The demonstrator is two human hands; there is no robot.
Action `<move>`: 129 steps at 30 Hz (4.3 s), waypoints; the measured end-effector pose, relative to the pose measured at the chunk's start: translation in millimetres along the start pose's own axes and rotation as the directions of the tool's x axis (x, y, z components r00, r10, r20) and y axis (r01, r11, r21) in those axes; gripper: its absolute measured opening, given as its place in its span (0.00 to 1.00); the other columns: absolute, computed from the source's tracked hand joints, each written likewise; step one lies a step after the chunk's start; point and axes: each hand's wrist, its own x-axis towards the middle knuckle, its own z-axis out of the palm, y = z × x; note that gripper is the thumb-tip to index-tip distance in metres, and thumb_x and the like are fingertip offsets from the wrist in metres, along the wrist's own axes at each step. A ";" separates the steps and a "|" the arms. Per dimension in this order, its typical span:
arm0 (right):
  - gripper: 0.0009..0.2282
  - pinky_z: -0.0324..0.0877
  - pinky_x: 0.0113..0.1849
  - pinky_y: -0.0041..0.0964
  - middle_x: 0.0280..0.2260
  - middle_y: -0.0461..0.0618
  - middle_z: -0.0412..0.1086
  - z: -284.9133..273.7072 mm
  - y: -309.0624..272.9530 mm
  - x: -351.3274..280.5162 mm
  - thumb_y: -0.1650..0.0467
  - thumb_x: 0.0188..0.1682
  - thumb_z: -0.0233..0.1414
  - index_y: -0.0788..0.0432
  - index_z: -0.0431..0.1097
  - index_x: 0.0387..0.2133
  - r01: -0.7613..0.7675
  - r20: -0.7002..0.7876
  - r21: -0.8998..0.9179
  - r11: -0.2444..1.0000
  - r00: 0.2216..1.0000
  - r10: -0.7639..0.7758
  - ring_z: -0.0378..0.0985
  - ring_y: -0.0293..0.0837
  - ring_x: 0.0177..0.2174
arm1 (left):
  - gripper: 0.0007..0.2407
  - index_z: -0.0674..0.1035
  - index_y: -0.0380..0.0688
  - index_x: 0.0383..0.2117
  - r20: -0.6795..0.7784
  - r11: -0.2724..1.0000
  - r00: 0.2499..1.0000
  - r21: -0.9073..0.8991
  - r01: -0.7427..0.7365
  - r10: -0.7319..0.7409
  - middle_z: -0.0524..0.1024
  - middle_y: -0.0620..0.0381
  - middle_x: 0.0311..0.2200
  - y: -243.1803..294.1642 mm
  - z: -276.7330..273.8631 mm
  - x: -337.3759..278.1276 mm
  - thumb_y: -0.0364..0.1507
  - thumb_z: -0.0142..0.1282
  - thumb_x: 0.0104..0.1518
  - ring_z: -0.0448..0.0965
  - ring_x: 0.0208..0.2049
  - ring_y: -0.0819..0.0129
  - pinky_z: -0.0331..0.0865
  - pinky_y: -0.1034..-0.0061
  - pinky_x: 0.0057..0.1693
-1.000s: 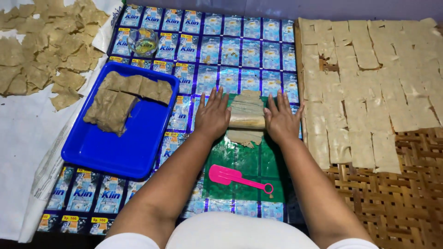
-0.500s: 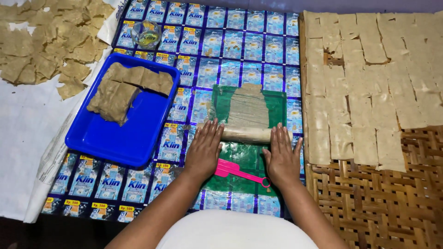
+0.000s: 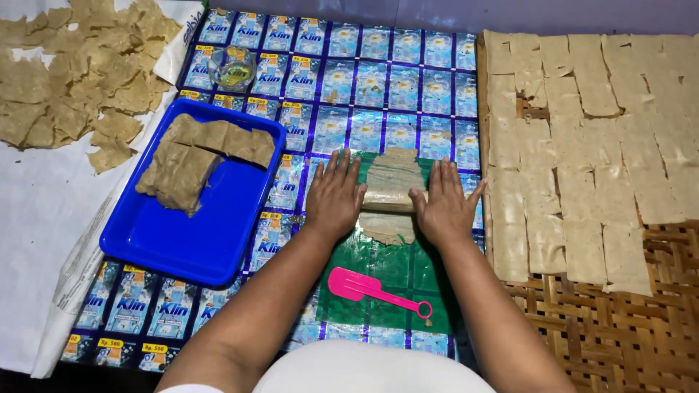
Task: Rolling out thin pieces of dough and placing them on a drying rack.
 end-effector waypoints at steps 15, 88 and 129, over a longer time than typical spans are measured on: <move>0.32 0.18 0.59 0.81 0.73 0.57 0.38 -30.9 -5.6 130.7 0.47 0.61 0.26 0.49 0.41 0.73 -0.087 0.067 0.109 0.990 0.994 0.080 0.34 0.52 0.71 | 0.26 0.52 0.48 0.73 0.096 0.994 0.989 0.028 0.110 -0.112 0.38 0.51 0.76 -14.3 -22.6 132.8 0.44 0.25 0.71 0.33 0.76 0.57 0.23 0.55 0.75; 0.00 0.57 0.52 0.47 0.34 0.33 0.71 -21.2 66.0 65.4 0.62 0.49 0.55 0.35 0.72 0.30 0.196 -0.066 -0.248 0.949 0.974 -0.219 0.77 0.37 0.41 | 0.22 0.66 0.38 0.58 -0.405 0.849 0.843 -0.516 0.110 -0.355 0.68 0.38 0.56 -33.7 7.0 -72.7 0.26 0.56 0.57 0.71 0.58 0.40 0.66 0.49 0.63; 0.04 0.59 0.54 0.47 0.35 0.32 0.71 -55.2 82.3 -65.1 0.63 0.48 0.55 0.34 0.73 0.35 0.100 0.072 -0.206 0.974 0.994 -0.086 0.76 0.36 0.45 | 0.22 0.64 0.39 0.60 -0.383 0.856 0.862 -0.507 0.106 -0.333 0.66 0.39 0.57 -32.4 2.3 -75.1 0.28 0.53 0.59 0.70 0.58 0.38 0.66 0.47 0.62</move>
